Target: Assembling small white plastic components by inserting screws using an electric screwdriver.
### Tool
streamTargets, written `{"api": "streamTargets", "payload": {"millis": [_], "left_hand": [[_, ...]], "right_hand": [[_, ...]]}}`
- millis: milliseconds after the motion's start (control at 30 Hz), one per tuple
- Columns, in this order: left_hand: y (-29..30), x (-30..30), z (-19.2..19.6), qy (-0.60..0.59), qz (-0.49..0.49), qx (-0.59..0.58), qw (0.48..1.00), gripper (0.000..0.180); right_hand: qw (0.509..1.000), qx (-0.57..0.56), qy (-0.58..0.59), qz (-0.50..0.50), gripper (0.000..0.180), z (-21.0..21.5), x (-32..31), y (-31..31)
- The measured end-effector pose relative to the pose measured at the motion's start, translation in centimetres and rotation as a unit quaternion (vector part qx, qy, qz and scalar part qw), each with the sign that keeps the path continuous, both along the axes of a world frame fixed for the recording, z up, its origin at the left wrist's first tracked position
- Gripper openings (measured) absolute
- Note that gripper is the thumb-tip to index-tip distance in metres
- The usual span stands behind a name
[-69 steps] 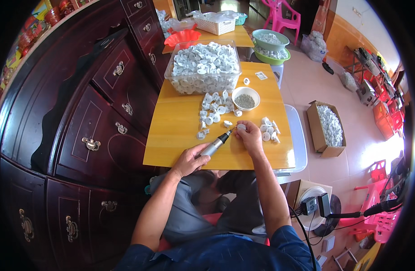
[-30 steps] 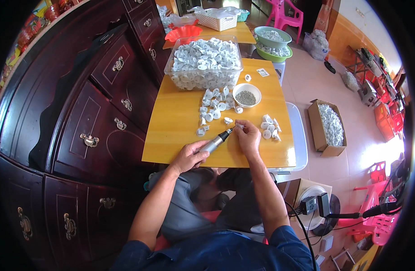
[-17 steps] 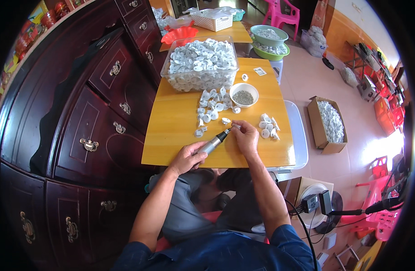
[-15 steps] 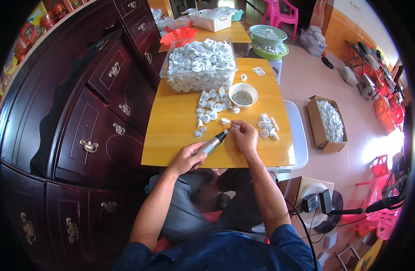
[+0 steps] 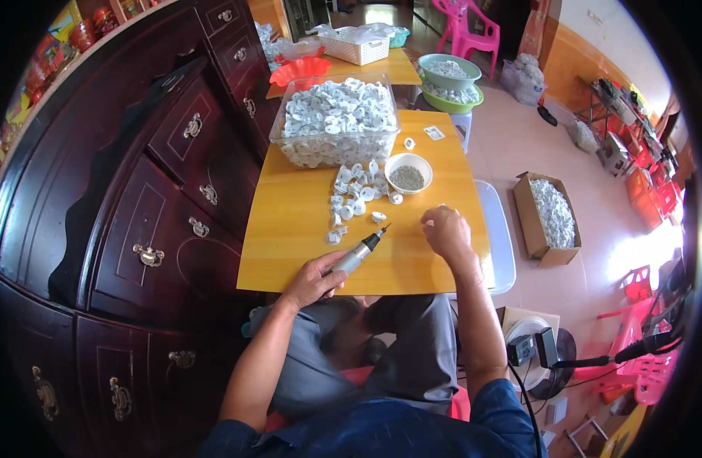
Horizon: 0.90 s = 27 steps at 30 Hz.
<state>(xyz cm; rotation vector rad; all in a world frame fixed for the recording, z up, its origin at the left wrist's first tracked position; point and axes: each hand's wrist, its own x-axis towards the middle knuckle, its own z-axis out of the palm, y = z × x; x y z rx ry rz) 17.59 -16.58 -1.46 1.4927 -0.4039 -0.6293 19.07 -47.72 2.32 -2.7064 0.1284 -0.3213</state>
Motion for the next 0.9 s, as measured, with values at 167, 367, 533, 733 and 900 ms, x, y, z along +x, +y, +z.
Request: {"api": "streamTargets", "payload": {"millis": [167,367,533,733,900], "left_hand": [[-0.1,-0.2,0.9,0.007,-0.001,0.028,1.0,0.056],[-0.3,0.0,0.7,0.028,0.003,0.013,1.0,0.057],[-0.2,0.0,0.5,0.034,0.0,-0.011,0.999,0.059],[0.0,-0.1,0.1,0.021,0.003,-0.018,1.0,0.059],[0.1,-0.2,0.3,0.017,0.001,-0.02,1.0,0.061]], "right_hand": [[0.997,0.064,0.024,-0.018,0.018,2.7,2.4,-0.5],[1.0,-0.005,0.022,0.012,0.015,3.5,10.2,0.5],[0.975,-0.152,0.156,0.049,0.022,2.4,14.4,1.5],[0.967,-0.162,0.185,0.06,0.026,1.1,15.3,1.5],[0.973,-0.135,0.181,0.041,0.022,1.2,15.0,1.0]]}}
